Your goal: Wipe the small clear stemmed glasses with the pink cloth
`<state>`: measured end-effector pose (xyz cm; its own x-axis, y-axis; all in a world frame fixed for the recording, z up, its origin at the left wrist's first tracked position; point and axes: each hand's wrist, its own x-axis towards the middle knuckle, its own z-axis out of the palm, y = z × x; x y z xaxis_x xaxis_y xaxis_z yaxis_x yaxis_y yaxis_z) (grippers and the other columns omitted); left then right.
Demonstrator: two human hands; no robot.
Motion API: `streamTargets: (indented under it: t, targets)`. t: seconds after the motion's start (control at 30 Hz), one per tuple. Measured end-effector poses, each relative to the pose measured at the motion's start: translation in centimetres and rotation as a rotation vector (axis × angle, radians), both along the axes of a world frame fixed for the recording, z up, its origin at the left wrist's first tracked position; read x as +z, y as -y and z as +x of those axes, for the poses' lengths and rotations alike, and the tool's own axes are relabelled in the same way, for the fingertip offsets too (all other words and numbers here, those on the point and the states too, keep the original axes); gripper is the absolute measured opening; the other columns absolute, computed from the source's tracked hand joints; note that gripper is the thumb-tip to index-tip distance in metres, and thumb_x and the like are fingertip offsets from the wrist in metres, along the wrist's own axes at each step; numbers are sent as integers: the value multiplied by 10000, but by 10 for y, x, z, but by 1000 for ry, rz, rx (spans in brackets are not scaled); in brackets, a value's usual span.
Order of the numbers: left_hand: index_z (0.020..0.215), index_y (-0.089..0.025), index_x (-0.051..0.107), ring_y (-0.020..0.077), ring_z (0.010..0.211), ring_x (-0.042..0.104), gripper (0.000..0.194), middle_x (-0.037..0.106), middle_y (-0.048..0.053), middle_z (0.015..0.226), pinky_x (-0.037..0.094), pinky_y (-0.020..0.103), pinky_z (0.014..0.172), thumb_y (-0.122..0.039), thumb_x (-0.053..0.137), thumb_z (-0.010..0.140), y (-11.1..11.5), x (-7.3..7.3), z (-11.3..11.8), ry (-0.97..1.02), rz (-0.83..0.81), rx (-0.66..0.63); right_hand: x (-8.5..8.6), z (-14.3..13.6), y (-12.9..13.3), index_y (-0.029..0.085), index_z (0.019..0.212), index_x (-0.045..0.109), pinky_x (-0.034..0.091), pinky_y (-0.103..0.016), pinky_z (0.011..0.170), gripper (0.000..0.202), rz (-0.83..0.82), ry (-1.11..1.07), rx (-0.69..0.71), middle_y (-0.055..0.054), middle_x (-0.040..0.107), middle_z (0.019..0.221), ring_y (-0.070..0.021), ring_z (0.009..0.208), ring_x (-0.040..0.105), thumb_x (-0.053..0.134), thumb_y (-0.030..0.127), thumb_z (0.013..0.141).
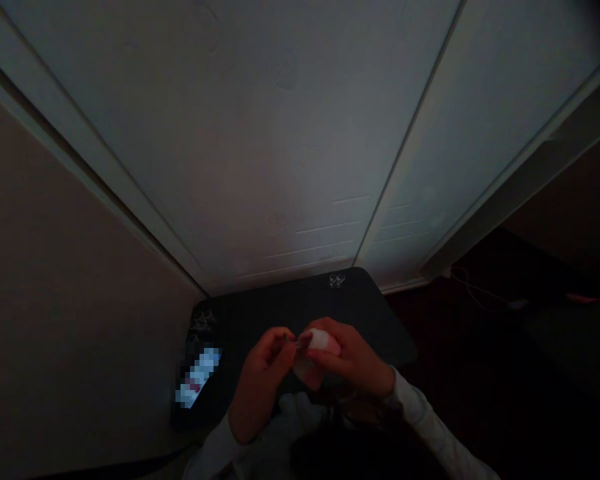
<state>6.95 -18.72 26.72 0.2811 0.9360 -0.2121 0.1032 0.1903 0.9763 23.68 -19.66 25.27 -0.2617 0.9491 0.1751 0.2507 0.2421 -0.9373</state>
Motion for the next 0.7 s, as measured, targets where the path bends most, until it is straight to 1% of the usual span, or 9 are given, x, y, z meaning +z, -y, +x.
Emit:
streamTargets:
  t: [0.17, 0.27, 0.33, 0.4, 0.47, 0.53, 0.7]
  targets:
    - [733, -171, 551, 93, 495, 384, 213, 432, -54, 520, 306, 207, 496, -383, 533, 745, -6, -5, 10, 17, -30, -11, -5, 11, 2, 220, 994, 595, 427, -278, 716, 237, 43, 73, 22, -37, 617, 893, -161, 795, 566, 557, 312, 779]
    - [721, -166, 542, 94, 487, 373, 245, 408, -55, 507, 303, 211, 493, -408, 523, 751, -9, -11, 15, 70, -41, 2, -6, 14, 2, 241, 1030, 594, 420, -288, 732, 251, 67, 110, 11, -37, 609, 901, -166, 810, 559, 536, 313, 796]
    - [733, -164, 541, 98, 496, 381, 257, 406, -52, 512, 311, 214, 497, -418, 518, 760, -12, -15, 17, 103, -38, 20, -5, 15, 1, 247, 1094, 562, 417, -295, 750, 303, 84, 101, 34, -42, 598, 934, -175, 845, 550, 524, 321, 802]
    - [754, -161, 545, 103, 518, 399, 251, 413, -47, 528, 329, 218, 515, -410, 513, 772, -14, -19, 19, 130, -25, 44, -3, 16, 0, 249, 1157, 520, 411, -302, 775, 333, 102, 57, 82, -49, 589, 973, -181, 885, 540, 453, 330, 841]
    - [771, -161, 546, 106, 536, 417, 239, 424, -43, 547, 343, 219, 528, -397, 511, 781, -16, -20, 20, 161, -16, 62, -3, 16, -1, 258, 1180, 502, 403, -301, 803, 338, 96, 6, 108, -48, 587, 995, -170, 909, 538, 326, 308, 896]
    - [787, -161, 543, 107, 550, 430, 233, 447, -37, 577, 355, 219, 535, -391, 505, 788, -18, -21, 20, 188, -23, 48, -5, 14, -3, 260, 1175, 503, 396, -295, 827, 347, 74, -16, 79, -45, 585, 1015, -158, 929, 538, 273, 277, 915]
    - [826, -180, 547, 106, 609, 468, 161, 502, -27, 665, 378, 215, 584, -334, 526, 786, -20, -17, 15, 195, -14, -7, -11, 9, -10, 219, 1155, 484, 384, -305, 864, 308, 32, 47, -13, -64, 562, 1097, -179, 990, 517, 440, 294, 859]
